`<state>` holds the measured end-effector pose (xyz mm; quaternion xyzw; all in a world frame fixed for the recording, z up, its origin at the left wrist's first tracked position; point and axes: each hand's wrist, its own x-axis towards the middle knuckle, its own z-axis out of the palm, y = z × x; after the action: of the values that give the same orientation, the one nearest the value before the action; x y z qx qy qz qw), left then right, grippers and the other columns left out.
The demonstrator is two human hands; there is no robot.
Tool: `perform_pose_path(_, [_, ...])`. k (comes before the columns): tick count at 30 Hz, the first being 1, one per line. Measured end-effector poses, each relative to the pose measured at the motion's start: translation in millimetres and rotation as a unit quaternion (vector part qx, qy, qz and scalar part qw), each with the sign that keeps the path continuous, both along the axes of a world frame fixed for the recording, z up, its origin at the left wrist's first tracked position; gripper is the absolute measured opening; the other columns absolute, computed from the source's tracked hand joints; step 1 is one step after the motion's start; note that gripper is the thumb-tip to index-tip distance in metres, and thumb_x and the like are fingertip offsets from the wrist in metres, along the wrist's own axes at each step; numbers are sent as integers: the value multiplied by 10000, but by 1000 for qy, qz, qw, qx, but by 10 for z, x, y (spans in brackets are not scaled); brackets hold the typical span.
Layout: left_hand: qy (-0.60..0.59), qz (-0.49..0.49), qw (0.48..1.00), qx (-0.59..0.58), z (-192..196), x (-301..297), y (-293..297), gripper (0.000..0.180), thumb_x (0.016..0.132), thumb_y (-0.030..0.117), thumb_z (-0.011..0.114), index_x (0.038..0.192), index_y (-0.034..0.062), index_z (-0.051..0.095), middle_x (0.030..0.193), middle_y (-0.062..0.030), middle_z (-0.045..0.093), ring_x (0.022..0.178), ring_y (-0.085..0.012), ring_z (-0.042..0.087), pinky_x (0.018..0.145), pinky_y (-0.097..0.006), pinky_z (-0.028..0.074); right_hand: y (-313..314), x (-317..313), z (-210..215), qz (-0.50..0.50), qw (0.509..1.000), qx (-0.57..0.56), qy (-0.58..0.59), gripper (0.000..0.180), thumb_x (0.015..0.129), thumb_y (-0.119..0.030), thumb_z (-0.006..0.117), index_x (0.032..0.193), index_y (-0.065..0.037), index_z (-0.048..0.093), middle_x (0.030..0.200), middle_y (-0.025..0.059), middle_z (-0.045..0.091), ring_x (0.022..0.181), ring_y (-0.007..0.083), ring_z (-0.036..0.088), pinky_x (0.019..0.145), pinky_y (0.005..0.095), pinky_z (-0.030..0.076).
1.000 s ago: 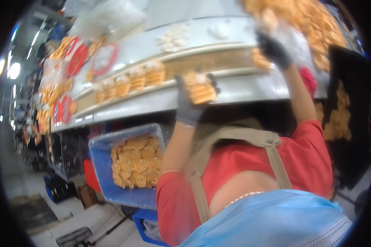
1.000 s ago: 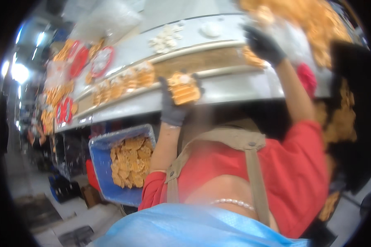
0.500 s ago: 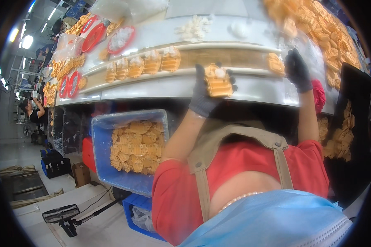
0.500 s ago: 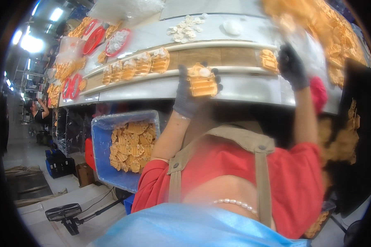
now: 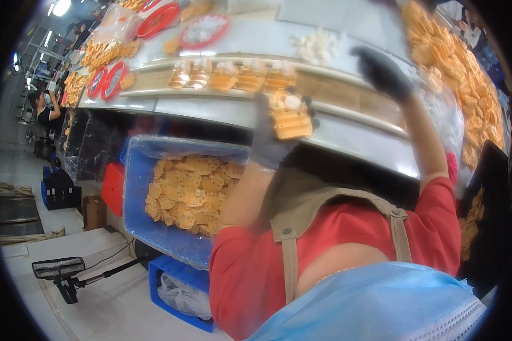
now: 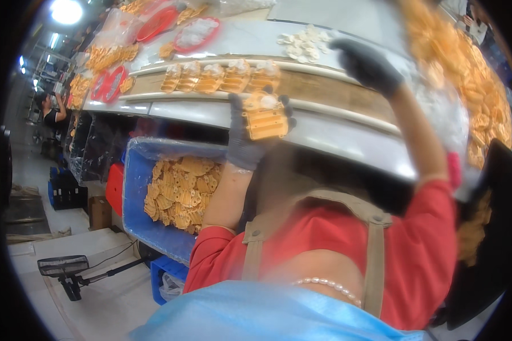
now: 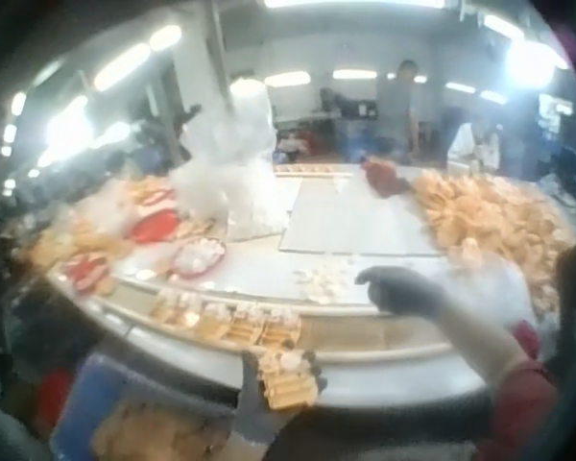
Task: Packaging waffle-like snacks into plastic bags and plastic containers at an assembly line.
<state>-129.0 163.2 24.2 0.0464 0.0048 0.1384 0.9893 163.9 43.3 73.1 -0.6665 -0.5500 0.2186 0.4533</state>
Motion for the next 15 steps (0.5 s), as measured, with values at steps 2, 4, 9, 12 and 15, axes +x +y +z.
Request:
perform_pose_path(2, [-17, 13, 1000, -6, 6, -111, 186, 654, 832, 607, 554, 1220, 82, 521, 1178, -187, 548, 1066, -345, 538, 947, -511, 415, 692, -205, 123, 35, 978, -2, -204, 268, 910, -115, 518, 1155, -29, 584, 839, 16, 607, 654, 128, 512, 622, 287, 465])
perform_pose_path(4, [-31, 37, 999, -5, 13, -234, 339, 669, 835, 605, 550, 1247, 80, 500, 1213, -190, 528, 1073, -349, 533, 964, -519, 400, 1358, -362, 124, 62, 995, -24, -76, 297, 905, -127, 523, 1181, -34, 580, 879, 33, 622, 680, 134, 516, 648, 287, 470])
perform_pose_path(9, [25, 95, 995, -12, 164, -446, 584, 660, 858, 645, 459, 1247, 112, 489, 1165, -168, 554, 1031, -317, 570, 885, -491, 470, 2746, -336, -71, 114, 991, -52, 53, 361, 871, -215, 584, 1187, -41, 589, 969, 63, 642, 796, 130, 559, 756, 249, 478])
perform_pose_path(12, [42, 121, 992, -3, 76, -502, 716, 671, 867, 667, 411, 1268, 131, 465, 1151, -158, 566, 1019, -290, 586, 851, -471, 505, 3538, -289, -447, 6, 982, 5, -187, 355, 838, -209, 610, 1157, -52, 604, 939, 79, 648, 746, 120, 550, 742, 239, 475])
perform_pose_path(15, [61, 141, 988, 1, 7, -577, 839, 693, 869, 675, 391, 1306, 139, 426, 1176, -157, 549, 1026, -284, 583, 851, -461, 518, 4011, -400, -534, -35, 958, 13, -283, 326, 798, -193, 640, 1099, -68, 627, 936, 83, 660, 731, 143, 577, 714, 262, 489])
